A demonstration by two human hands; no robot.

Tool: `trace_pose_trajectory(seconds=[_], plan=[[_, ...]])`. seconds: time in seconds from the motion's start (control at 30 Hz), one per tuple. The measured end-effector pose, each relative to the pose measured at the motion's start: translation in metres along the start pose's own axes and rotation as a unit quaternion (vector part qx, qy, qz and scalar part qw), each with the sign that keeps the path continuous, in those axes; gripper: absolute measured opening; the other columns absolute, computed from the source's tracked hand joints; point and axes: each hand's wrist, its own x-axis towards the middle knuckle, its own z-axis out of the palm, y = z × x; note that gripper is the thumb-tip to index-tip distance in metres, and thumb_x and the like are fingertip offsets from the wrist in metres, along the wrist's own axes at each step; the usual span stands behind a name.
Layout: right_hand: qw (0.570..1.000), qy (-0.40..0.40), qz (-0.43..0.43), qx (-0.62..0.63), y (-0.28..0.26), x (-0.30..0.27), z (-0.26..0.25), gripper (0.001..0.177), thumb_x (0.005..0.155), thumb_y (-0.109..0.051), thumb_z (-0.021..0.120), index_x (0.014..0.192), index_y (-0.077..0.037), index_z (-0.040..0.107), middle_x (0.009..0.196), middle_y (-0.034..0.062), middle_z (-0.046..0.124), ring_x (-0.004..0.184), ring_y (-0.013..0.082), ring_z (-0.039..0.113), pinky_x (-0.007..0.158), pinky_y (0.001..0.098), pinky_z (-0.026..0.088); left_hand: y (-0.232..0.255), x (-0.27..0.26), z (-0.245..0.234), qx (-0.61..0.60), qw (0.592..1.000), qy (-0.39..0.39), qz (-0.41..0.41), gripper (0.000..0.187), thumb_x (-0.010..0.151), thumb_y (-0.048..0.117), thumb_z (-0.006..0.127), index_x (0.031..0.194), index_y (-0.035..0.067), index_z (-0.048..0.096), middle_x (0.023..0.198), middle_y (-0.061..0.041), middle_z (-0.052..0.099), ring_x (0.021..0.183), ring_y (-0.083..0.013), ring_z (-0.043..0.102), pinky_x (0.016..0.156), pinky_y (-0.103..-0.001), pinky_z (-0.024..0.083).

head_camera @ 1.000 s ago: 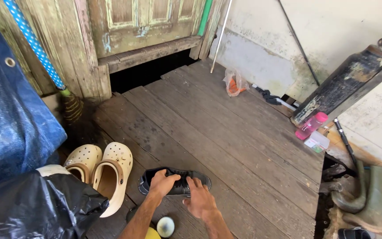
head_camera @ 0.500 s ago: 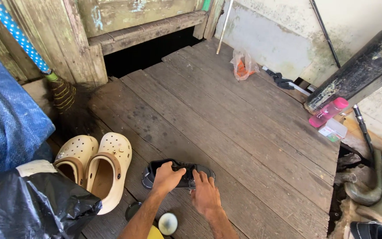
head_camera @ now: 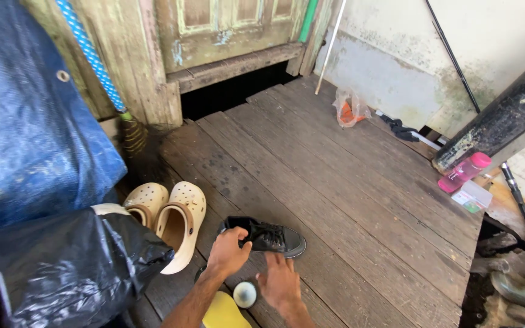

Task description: Cleaning a black shoe using a yellow sponge

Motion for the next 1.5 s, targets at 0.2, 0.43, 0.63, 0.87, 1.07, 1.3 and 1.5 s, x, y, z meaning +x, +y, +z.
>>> trace_pose_trajectory(seconds=[0.2,0.43,0.63,0.87,1.07,1.3,1.5], plan=[[0.991,-0.037,-0.126,0.009,-0.008,-0.022,0.073,0.079,0.08,-0.054,0.079,0.141,-0.013,0.049,0.138,0.0129,0.055,0.132,0.0361,0.047,0.105,0.0534,0.043,0.002,-0.045,-0.049,0.064,0.994,-0.075,-0.038,0.025,0.082,0.022,0.076,0.103,0.008,0.074,0.109,-0.009,0.076,0.108,-0.0284,0.071,0.094,-0.04,0.056],[0.983,-0.094,-0.159,-0.023,-0.024,-0.02,0.124,0.117,0.063,-0.057,0.084,0.159,-0.015,0.033,0.134,0.019,0.055,0.134,0.0408,0.042,0.1,0.0607,0.037,0.004,-0.08,-0.084,0.189,0.97,-0.141,-0.052,0.026,0.086,0.023,0.073,0.11,0.013,0.07,0.116,-0.007,0.071,0.116,-0.0279,0.063,0.102,-0.042,0.049],[0.981,-0.032,-0.17,-0.093,-0.02,-0.005,0.165,0.117,0.061,-0.062,0.089,0.151,-0.008,0.038,0.129,0.0206,0.052,0.133,0.0391,0.037,0.098,0.0589,0.032,-0.001,-0.093,-0.097,0.22,0.964,-0.145,-0.02,0.024,0.085,0.024,0.072,0.107,0.015,0.071,0.116,-0.006,0.07,0.117,-0.0284,0.062,0.105,-0.044,0.047],[0.937,0.226,-0.215,-0.156,0.018,0.028,0.247,0.029,0.084,-0.032,0.063,0.096,-0.006,0.07,0.116,0.009,0.055,0.112,0.0303,0.047,0.077,0.0504,0.037,0.002,-0.104,-0.097,0.236,0.954,-0.182,-0.035,0.024,0.087,0.024,0.073,0.109,0.015,0.069,0.114,-0.006,0.07,0.118,-0.0284,0.062,0.105,-0.043,0.048],[0.955,0.204,-0.17,-0.133,0.051,0.025,0.253,0.024,0.089,-0.028,0.062,0.106,-0.01,0.065,0.108,0.0065,0.056,0.105,0.0285,0.05,0.075,0.052,0.036,0.0,-0.108,-0.076,0.254,0.944,-0.212,-0.015,0.037,0.086,0.022,0.076,0.12,0.018,0.062,0.127,-0.002,0.064,0.129,-0.0261,0.053,0.111,-0.044,0.042],[0.993,-0.118,-0.016,-0.016,0.029,-0.043,0.048,0.087,0.07,-0.022,0.093,0.136,-0.01,0.037,0.128,0.0123,0.046,0.119,0.0343,0.059,0.102,0.0489,0.047,-0.01,-0.094,-0.036,0.318,0.887,-0.333,-0.047,0.096,0.085,0.022,0.085,0.158,0.016,0.023,0.152,-0.008,0.039,0.142,-0.0307,0.039,0.117,-0.052,0.036],[0.997,-0.025,0.03,0.061,0.049,-0.059,0.006,0.092,0.067,-0.018,0.095,0.137,-0.017,0.035,0.129,0.0109,0.041,0.123,0.0354,0.058,0.103,0.0451,0.051,0.003,-0.104,-0.012,0.299,0.904,-0.301,-0.05,0.121,0.076,0.03,0.091,0.162,0.011,0.009,0.153,-0.009,0.038,0.142,-0.0311,0.042,0.116,-0.047,0.041]])
